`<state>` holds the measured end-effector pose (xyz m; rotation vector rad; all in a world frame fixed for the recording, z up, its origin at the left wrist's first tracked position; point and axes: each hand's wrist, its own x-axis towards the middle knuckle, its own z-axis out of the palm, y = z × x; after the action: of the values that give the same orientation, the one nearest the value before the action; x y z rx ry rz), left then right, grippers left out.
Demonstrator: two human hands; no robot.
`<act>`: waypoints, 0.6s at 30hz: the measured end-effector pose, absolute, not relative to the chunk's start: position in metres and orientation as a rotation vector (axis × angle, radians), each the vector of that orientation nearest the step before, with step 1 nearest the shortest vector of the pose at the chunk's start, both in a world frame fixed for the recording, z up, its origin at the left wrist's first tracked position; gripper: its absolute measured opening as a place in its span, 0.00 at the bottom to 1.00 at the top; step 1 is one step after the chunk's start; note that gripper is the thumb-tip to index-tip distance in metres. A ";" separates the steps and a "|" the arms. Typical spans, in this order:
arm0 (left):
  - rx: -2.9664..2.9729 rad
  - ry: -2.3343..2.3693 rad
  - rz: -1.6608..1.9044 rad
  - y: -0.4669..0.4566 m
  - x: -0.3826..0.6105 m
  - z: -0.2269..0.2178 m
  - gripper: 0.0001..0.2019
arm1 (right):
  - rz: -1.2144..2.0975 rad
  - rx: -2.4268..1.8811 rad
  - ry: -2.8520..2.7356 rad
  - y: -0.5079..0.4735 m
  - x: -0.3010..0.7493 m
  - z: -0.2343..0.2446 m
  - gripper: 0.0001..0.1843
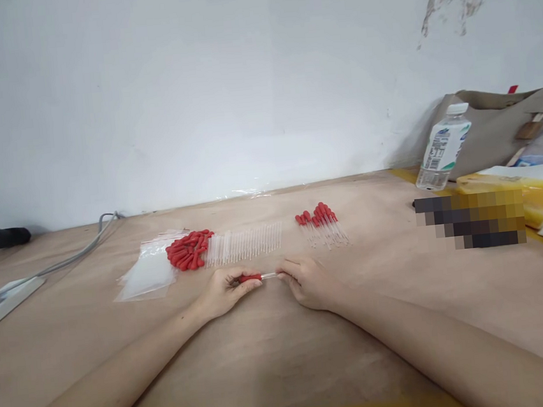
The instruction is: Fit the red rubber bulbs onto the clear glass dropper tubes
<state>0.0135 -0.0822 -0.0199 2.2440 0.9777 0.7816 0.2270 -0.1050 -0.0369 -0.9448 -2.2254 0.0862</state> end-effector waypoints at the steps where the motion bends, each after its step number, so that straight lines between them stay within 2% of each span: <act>1: 2.245 0.978 0.777 -0.082 0.014 -0.020 0.11 | 0.088 -0.956 -2.226 -0.105 0.226 -0.037 0.12; 18: 2.304 0.954 0.757 -0.086 0.016 -0.020 0.11 | 0.033 -1.117 -2.337 -0.111 0.210 -0.020 0.13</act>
<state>0.0160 -0.0856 -0.0200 2.3037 0.9537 0.7574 0.2100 -0.1112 -0.0202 -1.1171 -2.3375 0.0330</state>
